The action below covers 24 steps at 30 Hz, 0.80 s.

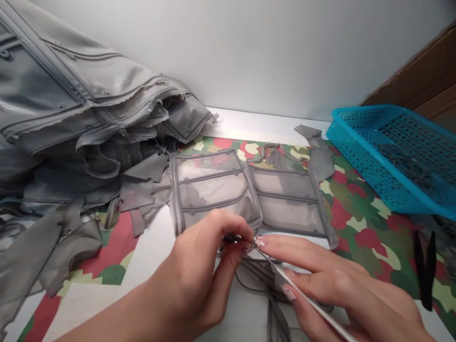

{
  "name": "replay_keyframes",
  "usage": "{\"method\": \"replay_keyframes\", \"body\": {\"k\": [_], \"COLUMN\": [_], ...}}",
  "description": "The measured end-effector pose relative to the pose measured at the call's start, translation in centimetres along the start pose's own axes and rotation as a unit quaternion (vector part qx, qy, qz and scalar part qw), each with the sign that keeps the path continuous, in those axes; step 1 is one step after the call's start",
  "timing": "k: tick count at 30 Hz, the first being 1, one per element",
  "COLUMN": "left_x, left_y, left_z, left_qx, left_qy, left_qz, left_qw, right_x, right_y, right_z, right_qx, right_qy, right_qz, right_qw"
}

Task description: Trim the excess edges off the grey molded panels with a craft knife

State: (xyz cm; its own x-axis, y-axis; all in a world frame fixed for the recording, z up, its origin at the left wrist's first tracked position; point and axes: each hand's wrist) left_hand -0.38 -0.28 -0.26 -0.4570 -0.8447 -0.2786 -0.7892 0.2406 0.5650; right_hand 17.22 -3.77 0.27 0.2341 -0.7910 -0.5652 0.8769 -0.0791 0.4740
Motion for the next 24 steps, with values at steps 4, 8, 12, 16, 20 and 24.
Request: {"method": "replay_keyframes", "body": {"k": [4,8,12,16,20,24], "left_x": [-0.1,-0.2,-0.4,-0.6,-0.9,-0.9], "left_y": [0.0,0.1,0.4,0.4,0.4,0.6], "left_z": [-0.3,-0.2,0.2,0.5,0.4,0.3], "left_qx": [-0.008,-0.022,-0.009,0.016,0.043,0.110], "left_qy": [-0.020,-0.016,-0.022,-0.013,0.016,0.082], "left_qz": [-0.020,-0.008,0.039,0.041,0.016,0.037], "left_qw": [1.000,1.000,0.999,0.999,0.999,0.990], "right_x": [0.3,0.2,0.0,0.1,0.0,-0.3], "right_y": [-0.3,0.2,0.8,0.6,0.5,1.0], "right_z": [-0.4,0.2,0.7,0.6,0.5,0.7], "right_qx": [-0.006,0.007,0.022,0.012,0.009,0.013], "right_qy": [0.011,-0.017,-0.046,-0.056,-0.045,-0.045], "right_qz": [-0.009,0.009,0.041,0.022,0.043,0.036], "right_qw": [1.000,1.000,0.998,0.998,0.998,0.998]}}
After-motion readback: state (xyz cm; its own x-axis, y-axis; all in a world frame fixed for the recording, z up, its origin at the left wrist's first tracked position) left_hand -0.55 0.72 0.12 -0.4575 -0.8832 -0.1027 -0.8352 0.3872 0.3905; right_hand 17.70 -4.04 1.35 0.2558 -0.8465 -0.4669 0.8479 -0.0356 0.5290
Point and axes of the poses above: each hand's wrist, its own x-axis away from the middle knuckle, its own y-axis out of the back of the hand, z = x × y, and after that the axes turned 8 degrees about -x, right-handed
